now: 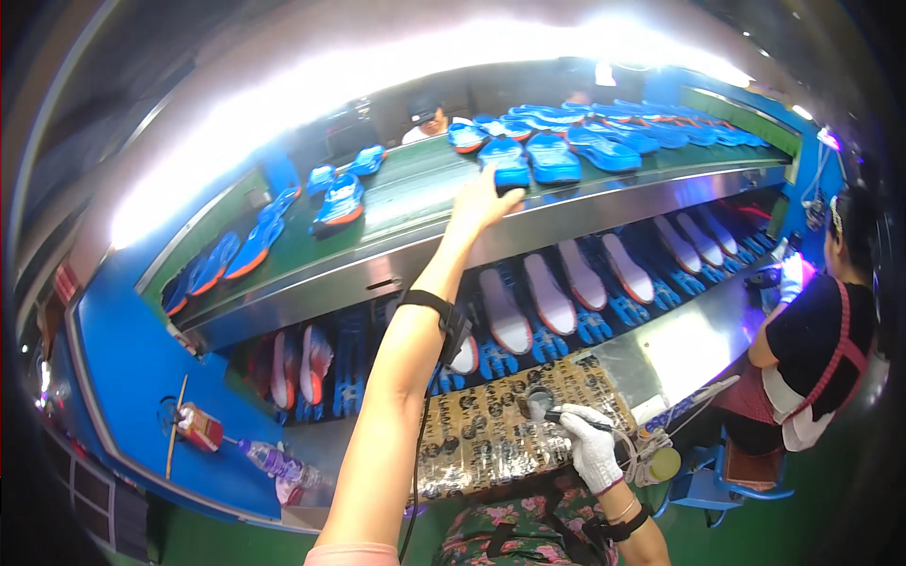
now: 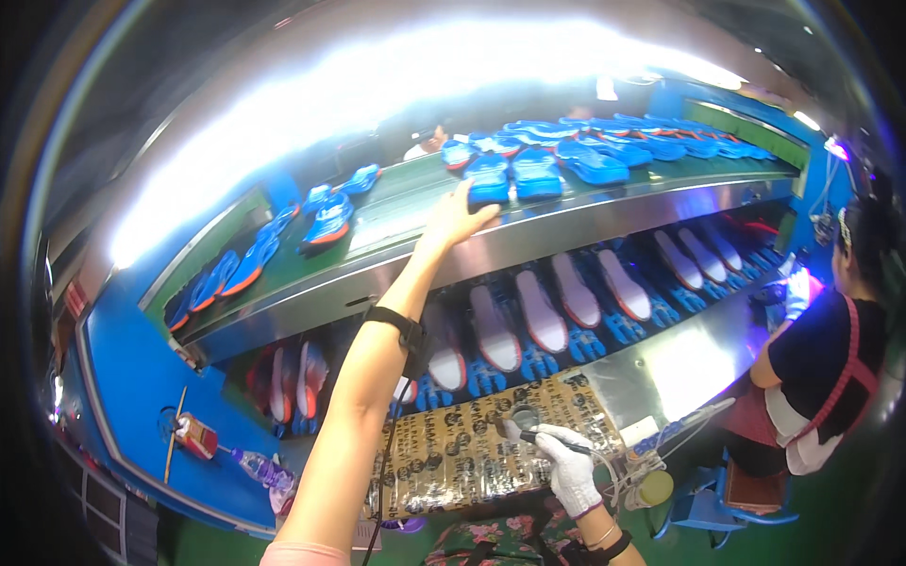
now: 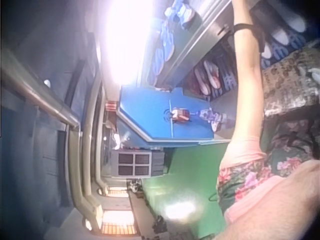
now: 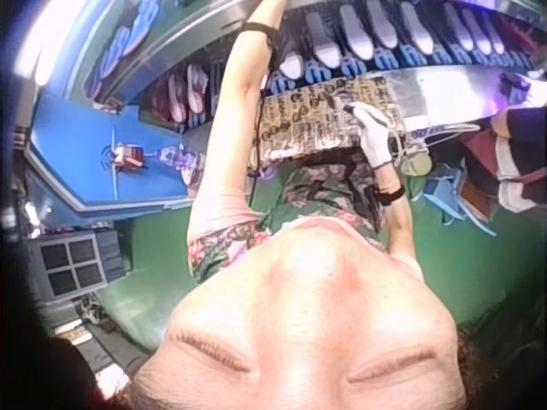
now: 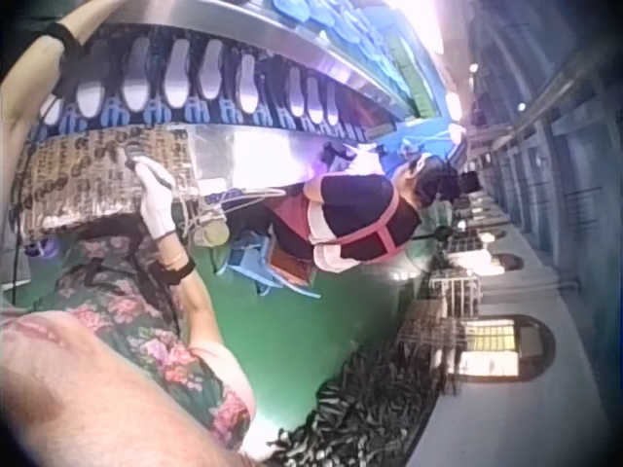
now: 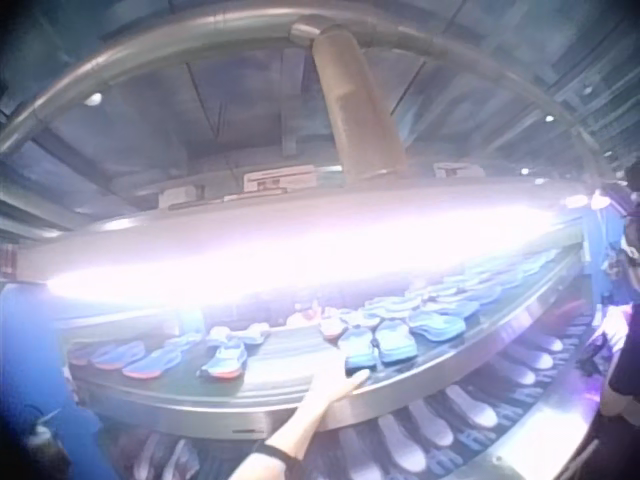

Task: Applying glue or adhesive to the underside of blue shoe soles using a brush at a factory assembly line.

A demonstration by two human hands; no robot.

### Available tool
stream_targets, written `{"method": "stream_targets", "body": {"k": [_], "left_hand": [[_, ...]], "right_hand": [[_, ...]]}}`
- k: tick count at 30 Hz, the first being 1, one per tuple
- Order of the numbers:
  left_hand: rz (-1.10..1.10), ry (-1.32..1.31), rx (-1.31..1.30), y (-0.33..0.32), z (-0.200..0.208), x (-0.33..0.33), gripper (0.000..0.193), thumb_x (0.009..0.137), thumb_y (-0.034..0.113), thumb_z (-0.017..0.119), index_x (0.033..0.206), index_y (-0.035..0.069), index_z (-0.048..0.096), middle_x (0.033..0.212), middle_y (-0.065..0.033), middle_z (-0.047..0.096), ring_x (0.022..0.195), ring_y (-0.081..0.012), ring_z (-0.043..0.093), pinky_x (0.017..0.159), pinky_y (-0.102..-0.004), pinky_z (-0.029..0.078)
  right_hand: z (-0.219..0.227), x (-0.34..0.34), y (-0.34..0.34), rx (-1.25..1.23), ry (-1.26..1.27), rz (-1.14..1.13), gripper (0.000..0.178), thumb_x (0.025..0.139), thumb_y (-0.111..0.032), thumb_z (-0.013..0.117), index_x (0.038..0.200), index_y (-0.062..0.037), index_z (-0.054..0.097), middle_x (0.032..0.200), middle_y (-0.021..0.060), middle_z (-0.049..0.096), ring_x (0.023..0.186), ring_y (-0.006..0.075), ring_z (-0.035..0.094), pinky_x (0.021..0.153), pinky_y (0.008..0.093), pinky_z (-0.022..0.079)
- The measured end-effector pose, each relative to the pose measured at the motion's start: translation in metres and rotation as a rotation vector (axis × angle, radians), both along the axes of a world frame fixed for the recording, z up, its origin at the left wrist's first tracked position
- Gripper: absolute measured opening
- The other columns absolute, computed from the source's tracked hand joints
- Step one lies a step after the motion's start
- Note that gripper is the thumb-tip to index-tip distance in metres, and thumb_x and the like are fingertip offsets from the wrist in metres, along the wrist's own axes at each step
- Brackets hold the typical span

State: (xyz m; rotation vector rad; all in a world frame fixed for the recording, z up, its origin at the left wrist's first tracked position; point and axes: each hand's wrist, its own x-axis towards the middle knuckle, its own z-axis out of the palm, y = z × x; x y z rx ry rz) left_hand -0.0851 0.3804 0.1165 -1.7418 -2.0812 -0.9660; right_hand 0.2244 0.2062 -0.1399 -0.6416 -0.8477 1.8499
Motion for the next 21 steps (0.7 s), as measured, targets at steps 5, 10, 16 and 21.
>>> {"method": "stream_targets", "body": {"k": [5,10,16,21], "left_hand": [[-0.098,-0.192,0.138,0.012,0.006,-0.026,0.069,0.072,0.045,0.085,0.117,0.000,0.058,0.113,-0.0284,0.067,0.108,-0.0414,0.065,0.091,-0.0459,0.052],[-0.479,-0.934,0.384,-0.084,0.007,-0.016,0.051,0.083,0.028,0.083,0.119,0.008,0.053,0.115,-0.0069,0.057,0.096,-0.0185,0.063,0.083,-0.0326,0.055],[-0.259,-0.589,0.715,-0.214,-0.068,-0.017,0.034,0.091,0.010,0.066,0.123,0.007,0.055,0.126,-0.0091,0.054,0.113,-0.0163,0.056,0.097,-0.0330,0.046],[-0.448,-1.171,0.548,-0.235,-0.115,0.033,0.080,0.075,-0.003,0.071,0.147,0.001,0.037,0.140,-0.0140,0.047,0.122,-0.0254,0.055,0.101,-0.0375,0.048]], "right_hand": [[-0.002,0.013,0.002,-0.032,-0.023,-0.059,0.019,0.087,0.002,0.070,0.106,0.0042,0.071,0.099,0.0119,0.074,0.079,0.0176,0.070,0.070,0.0265,0.057],[-0.005,0.030,0.000,-0.075,0.060,-0.064,0.018,0.087,0.001,0.070,0.105,0.0040,0.070,0.101,0.0129,0.073,0.084,0.0197,0.070,0.069,0.0263,0.055],[0.002,0.035,-0.002,-0.152,0.079,-0.097,0.016,0.088,0.002,0.068,0.104,0.0020,0.070,0.101,0.0118,0.072,0.082,0.0165,0.066,0.069,0.0255,0.053],[0.021,0.037,-0.006,-0.058,0.130,-0.091,0.018,0.089,0.001,0.067,0.106,0.0000,0.071,0.109,0.0109,0.073,0.093,0.0158,0.069,0.072,0.0239,0.053]]}}
